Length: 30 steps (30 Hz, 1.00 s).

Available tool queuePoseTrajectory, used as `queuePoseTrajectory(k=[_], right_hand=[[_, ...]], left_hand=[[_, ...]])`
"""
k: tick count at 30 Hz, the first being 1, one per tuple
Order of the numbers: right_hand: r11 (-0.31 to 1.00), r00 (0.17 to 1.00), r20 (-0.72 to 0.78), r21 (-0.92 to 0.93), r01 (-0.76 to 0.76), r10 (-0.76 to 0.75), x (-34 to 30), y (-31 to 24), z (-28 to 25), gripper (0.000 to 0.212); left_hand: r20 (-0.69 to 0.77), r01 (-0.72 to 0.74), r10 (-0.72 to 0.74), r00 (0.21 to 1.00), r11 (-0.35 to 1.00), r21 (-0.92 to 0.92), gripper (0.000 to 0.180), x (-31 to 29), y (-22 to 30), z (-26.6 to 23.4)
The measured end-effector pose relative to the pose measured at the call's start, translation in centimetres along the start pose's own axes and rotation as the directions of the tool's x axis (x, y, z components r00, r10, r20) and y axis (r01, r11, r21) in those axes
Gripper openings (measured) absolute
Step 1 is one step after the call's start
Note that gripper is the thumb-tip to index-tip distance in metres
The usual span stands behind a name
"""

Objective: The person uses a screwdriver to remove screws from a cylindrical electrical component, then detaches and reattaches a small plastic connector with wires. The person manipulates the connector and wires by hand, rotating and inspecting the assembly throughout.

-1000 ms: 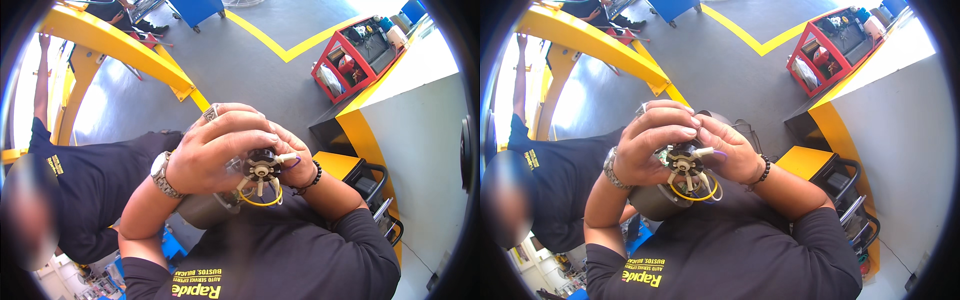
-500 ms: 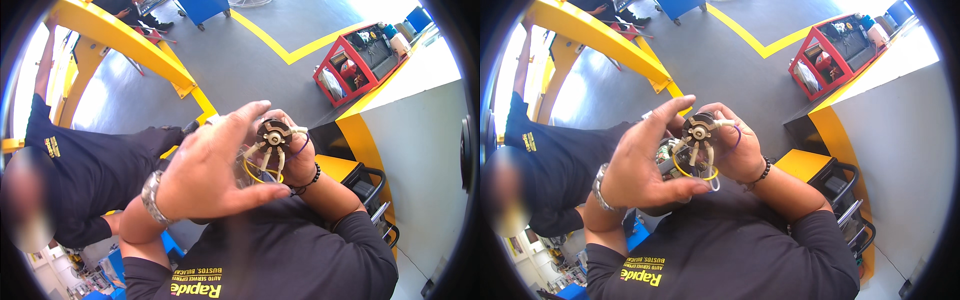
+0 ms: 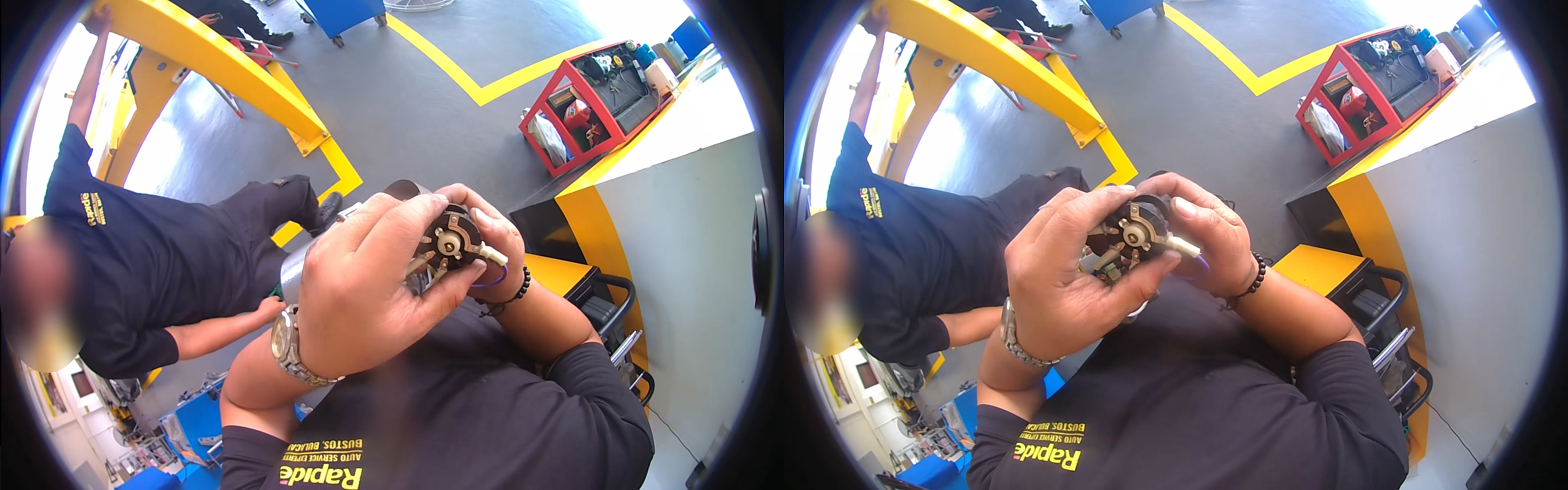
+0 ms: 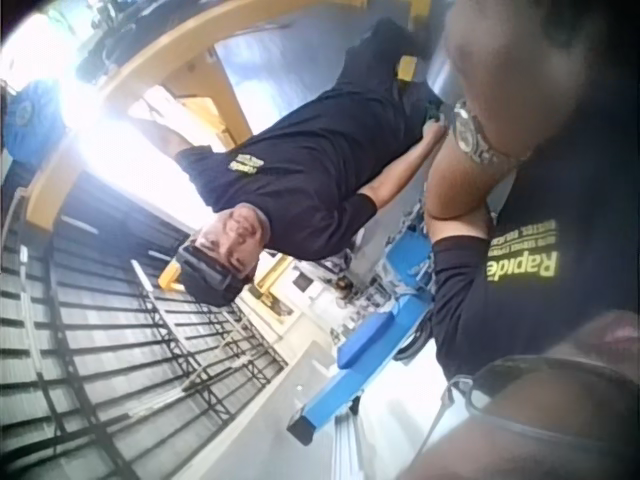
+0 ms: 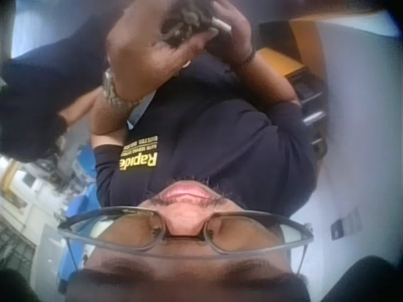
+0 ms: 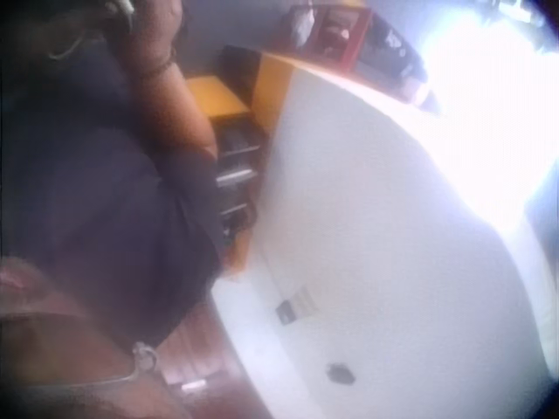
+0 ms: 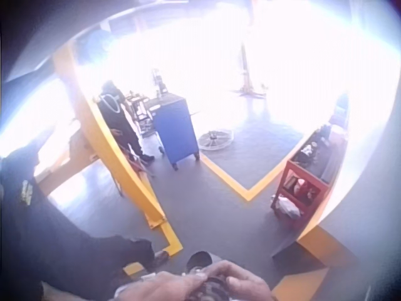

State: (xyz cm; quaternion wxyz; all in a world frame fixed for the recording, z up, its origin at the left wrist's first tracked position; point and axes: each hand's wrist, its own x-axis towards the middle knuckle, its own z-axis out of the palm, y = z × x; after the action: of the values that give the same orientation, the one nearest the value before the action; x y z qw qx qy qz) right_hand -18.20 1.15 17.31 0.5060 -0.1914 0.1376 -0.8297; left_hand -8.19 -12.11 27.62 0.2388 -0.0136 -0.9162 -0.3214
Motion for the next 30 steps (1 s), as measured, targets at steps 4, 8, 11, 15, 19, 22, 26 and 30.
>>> queuePoseTrajectory(k=[4, 8, 11, 15, 19, 22, 26, 30], right_hand=[[0.999, 1.0, 0.013, -0.05, -0.004, 0.004, -0.2, 0.3, -0.6, 0.045], [0.998, 0.995, 0.077, 0.039, 0.053, -0.056, -0.4, 0.9, -0.8, 0.044], [0.995, 0.995, 0.075, 0.079, 0.065, -0.071, -0.3, 1.1, -0.9, 0.041], [0.991, 0.998, 0.016, 0.119, 0.058, -0.06, -0.4, 1.6, -1.3, 0.038], [0.994, 0.997, 0.028, 0.076, 0.074, -0.077, -0.1, 1.8, -1.9, 0.039], [0.995, 0.993, 0.076, 0.04, 0.092, -0.095, 0.2, 1.5, -1.9, 0.039], [0.999, 0.999, 0.038, 0.016, 0.03, -0.03, -0.5, 0.7, -1.5, 0.041], [0.994, 0.998, -0.048, -0.098, 0.043, -0.048, -0.9, 0.4, -1.8, 0.038]], left_hand=[[0.019, -0.031, 0.032, 0.999, 0.997, -0.068, 0.05, 0.3, -0.7, -0.4], [0.006, -0.052, 0.053, 0.999, 0.996, -0.076, 0.052, 0.0, -0.8, 0.0], [0.016, -0.061, 0.062, 0.998, 0.995, -0.078, 0.052, -0.2, -0.7, 0.1], [0.026, -0.083, 0.085, 0.996, 0.994, -0.078, 0.052, -0.2, -0.9, 0.2], [0.037, -0.071, 0.074, 0.997, 0.994, -0.077, 0.052, -0.2, -0.8, 0.3], [0.045, -0.05, 0.053, 0.998, 0.997, -0.055, 0.052, -0.4, -0.6, 0.1], [0.011, -0.09, 0.091, 0.996, 0.994, -0.068, 0.051, -0.3, -0.8, 0.5], [0.03, -0.158, 0.159, 0.987, 0.987, -0.04, 0.051, -0.1, -0.6, 0.5]])
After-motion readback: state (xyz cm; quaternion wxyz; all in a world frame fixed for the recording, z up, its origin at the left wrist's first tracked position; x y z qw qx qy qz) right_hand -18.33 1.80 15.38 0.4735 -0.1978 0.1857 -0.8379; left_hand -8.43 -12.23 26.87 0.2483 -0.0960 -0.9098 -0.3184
